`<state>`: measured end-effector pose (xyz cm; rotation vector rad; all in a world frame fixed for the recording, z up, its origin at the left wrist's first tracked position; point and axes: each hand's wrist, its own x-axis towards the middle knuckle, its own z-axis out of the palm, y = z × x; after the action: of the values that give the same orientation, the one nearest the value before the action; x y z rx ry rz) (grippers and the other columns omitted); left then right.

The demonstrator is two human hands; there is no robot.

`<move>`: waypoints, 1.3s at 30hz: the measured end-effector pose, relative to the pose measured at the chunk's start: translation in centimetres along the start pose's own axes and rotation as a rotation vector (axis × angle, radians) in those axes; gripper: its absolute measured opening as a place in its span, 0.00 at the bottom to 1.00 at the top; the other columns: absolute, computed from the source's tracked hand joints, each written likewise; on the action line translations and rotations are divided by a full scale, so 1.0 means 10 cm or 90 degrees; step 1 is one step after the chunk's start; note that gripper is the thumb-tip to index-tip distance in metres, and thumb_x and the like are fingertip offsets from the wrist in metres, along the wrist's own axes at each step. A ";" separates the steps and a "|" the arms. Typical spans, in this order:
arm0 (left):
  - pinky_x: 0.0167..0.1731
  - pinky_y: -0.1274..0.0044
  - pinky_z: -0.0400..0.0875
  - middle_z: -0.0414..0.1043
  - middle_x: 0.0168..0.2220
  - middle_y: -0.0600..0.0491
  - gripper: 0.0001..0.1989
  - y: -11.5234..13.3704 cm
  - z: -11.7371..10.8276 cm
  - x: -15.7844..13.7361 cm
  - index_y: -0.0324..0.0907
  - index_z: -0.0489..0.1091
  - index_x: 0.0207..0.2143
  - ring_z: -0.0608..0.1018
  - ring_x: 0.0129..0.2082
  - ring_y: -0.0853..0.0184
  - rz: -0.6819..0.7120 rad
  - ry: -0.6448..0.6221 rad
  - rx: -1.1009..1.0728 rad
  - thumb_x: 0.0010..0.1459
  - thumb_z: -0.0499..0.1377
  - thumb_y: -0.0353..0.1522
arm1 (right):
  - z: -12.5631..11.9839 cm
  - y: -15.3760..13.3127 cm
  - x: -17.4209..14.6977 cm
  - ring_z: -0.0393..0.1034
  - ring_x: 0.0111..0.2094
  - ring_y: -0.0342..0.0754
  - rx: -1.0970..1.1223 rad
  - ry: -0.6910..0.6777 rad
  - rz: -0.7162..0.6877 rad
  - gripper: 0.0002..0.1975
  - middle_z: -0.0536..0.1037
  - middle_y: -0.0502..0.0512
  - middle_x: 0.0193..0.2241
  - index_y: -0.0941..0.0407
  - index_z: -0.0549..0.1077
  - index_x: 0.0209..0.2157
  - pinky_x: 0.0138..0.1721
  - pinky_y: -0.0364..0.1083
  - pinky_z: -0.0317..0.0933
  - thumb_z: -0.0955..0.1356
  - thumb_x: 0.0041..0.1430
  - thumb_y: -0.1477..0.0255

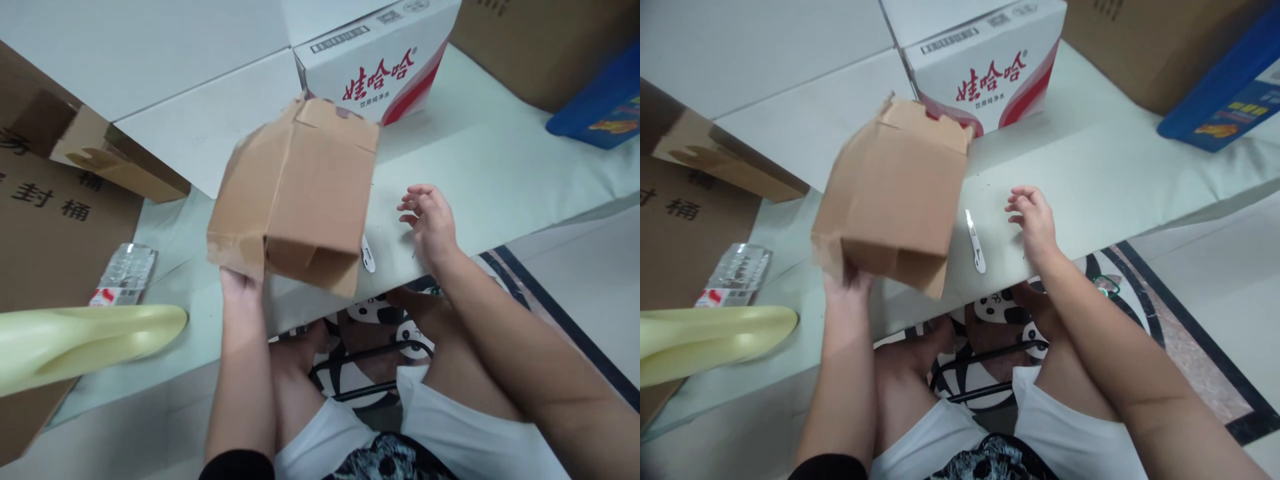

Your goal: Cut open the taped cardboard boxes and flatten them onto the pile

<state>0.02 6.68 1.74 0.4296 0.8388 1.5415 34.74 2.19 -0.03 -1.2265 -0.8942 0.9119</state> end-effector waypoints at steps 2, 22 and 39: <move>0.45 0.79 0.78 0.82 0.35 0.54 0.14 -0.04 0.08 -0.04 0.46 0.74 0.41 0.83 0.43 0.68 0.045 0.047 -0.016 0.72 0.50 0.39 | 0.10 0.04 -0.10 0.76 0.45 0.49 -0.060 -0.034 -0.065 0.21 0.75 0.54 0.46 0.48 0.67 0.47 0.42 0.48 0.73 0.67 0.58 0.50; 0.44 0.69 0.74 0.78 0.44 0.54 0.23 -0.83 0.53 -0.61 0.51 0.76 0.38 0.78 0.47 0.60 0.025 -0.001 0.056 0.37 0.77 0.39 | 0.20 0.00 -0.02 0.72 0.53 0.66 -0.629 0.049 -0.073 0.30 0.69 0.65 0.60 0.52 0.63 0.60 0.47 0.67 0.71 0.65 0.56 0.61; 0.56 0.67 0.74 0.79 0.53 0.46 0.22 -0.21 0.43 -0.40 0.48 0.73 0.53 0.76 0.60 0.58 0.017 -0.032 -0.028 0.68 0.49 0.47 | 0.17 -0.05 -0.16 0.74 0.55 0.57 -0.227 -0.193 -0.296 0.22 0.79 0.57 0.52 0.50 0.81 0.34 0.59 0.63 0.67 0.62 0.66 0.52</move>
<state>5.19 3.87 3.88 0.4479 0.7616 1.5641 32.67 1.27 0.60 -1.1178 -1.5608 0.5808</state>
